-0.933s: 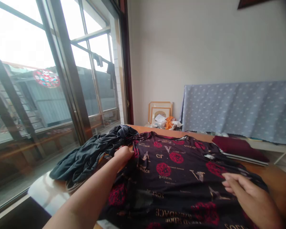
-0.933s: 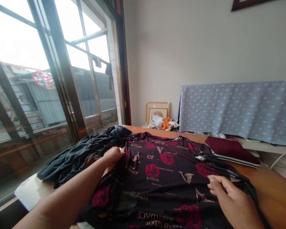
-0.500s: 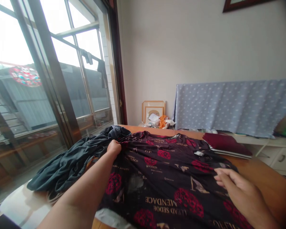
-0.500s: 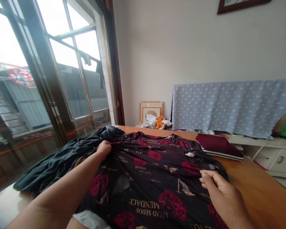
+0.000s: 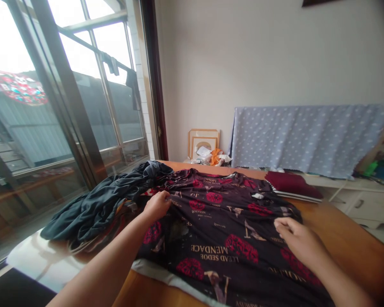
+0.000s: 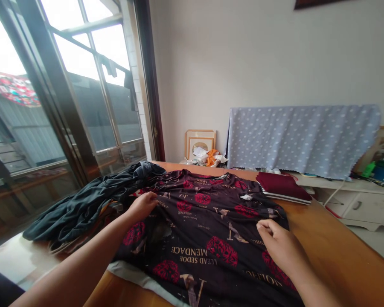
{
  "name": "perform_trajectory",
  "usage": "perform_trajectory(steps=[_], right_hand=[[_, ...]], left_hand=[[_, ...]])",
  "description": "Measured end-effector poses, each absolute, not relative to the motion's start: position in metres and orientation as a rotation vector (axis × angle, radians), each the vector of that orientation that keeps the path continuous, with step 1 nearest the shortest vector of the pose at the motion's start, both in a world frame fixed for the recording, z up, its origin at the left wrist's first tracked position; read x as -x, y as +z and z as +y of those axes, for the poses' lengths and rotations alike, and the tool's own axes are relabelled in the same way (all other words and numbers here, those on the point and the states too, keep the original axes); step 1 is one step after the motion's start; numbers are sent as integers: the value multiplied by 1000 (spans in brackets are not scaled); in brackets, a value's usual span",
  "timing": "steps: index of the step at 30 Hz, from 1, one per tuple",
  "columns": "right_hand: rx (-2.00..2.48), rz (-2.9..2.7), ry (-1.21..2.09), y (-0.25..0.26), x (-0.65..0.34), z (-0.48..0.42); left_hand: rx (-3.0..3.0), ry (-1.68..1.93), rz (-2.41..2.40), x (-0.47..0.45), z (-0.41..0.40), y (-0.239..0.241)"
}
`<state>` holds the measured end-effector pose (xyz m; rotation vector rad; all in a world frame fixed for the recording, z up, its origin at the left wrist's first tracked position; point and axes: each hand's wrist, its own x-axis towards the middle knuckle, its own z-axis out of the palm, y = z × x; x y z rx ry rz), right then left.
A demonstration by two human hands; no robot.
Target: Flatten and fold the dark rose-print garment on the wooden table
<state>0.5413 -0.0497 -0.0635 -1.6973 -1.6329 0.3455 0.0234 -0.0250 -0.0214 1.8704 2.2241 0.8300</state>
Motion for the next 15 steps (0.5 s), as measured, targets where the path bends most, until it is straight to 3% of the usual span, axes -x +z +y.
perform_trajectory(steps=[6, 15], right_hand=[[1796, -1884, 396, -73, -549, -46], [1886, -2074, 164, -52, -529, -58]], left_hand=[[-1893, 889, 2073, -25, -88, -26], [-1594, 1332, 2148, 15, -189, -22]])
